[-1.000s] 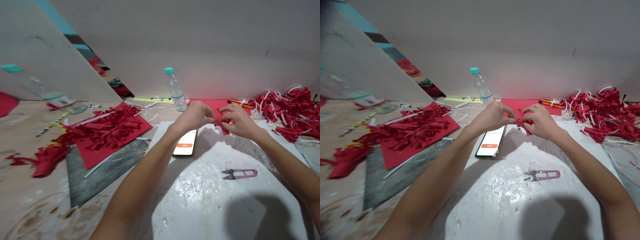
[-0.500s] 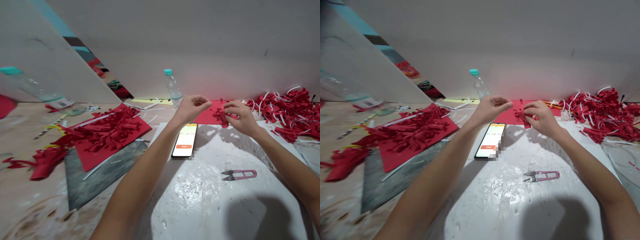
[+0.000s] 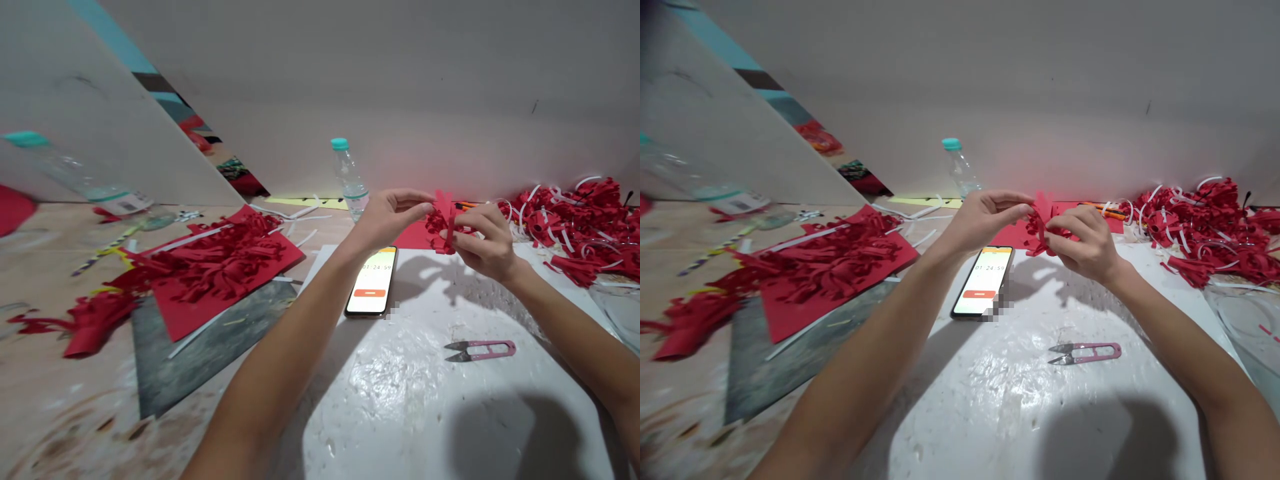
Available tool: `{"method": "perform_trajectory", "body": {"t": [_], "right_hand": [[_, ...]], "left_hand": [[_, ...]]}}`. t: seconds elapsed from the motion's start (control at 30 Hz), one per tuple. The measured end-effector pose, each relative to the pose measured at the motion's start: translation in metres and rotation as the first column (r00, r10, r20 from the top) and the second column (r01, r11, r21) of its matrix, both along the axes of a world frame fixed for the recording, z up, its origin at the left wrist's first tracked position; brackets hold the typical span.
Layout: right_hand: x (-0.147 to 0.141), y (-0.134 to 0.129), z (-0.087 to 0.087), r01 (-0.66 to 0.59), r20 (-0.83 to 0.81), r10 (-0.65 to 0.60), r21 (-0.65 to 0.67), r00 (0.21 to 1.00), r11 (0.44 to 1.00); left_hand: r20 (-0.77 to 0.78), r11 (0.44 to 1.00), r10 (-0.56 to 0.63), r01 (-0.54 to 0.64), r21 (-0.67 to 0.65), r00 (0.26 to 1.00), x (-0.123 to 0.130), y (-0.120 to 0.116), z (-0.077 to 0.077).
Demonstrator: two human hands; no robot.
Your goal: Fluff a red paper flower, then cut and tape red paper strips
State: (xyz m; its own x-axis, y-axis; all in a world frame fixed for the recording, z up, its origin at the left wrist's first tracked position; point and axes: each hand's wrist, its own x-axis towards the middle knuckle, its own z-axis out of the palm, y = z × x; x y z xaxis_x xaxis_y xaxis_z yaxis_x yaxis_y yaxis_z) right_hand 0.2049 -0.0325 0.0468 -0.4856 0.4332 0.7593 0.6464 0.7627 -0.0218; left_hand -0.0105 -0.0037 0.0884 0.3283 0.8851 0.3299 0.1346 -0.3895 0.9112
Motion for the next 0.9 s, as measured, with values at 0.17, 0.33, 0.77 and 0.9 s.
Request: {"method": "perform_trajectory", "body": {"t": [0.17, 0.33, 0.77, 0.9], "right_hand": [[-0.01, 0.0, -0.009, -0.03, 0.077, 0.03, 0.009, 0.997, 0.999], [-0.015, 0.001, -0.022, -0.084, 0.091, 0.08, 0.037, 0.993, 0.996], [-0.011, 0.011, -0.03, -0.011, -0.411, -0.112, -0.285, 0.905, 0.958], [-0.002, 0.02, -0.033, -0.233, -0.583, -0.113, -0.485, 0.805, 0.843]], "left_hand": [[-0.044, 0.993, 0.081, -0.077, 0.088, 0.996, 0.004, -0.001, -0.002], [-0.065, 0.993, 0.085, -0.078, 0.093, 0.994, 0.009, 0.004, -0.016], [-0.159, 0.996, 0.013, 0.001, 0.084, 0.987, 0.027, 0.006, -0.046], [-0.23, 0.991, 0.054, -0.024, 0.133, 0.972, 0.028, 0.001, -0.042]]}}
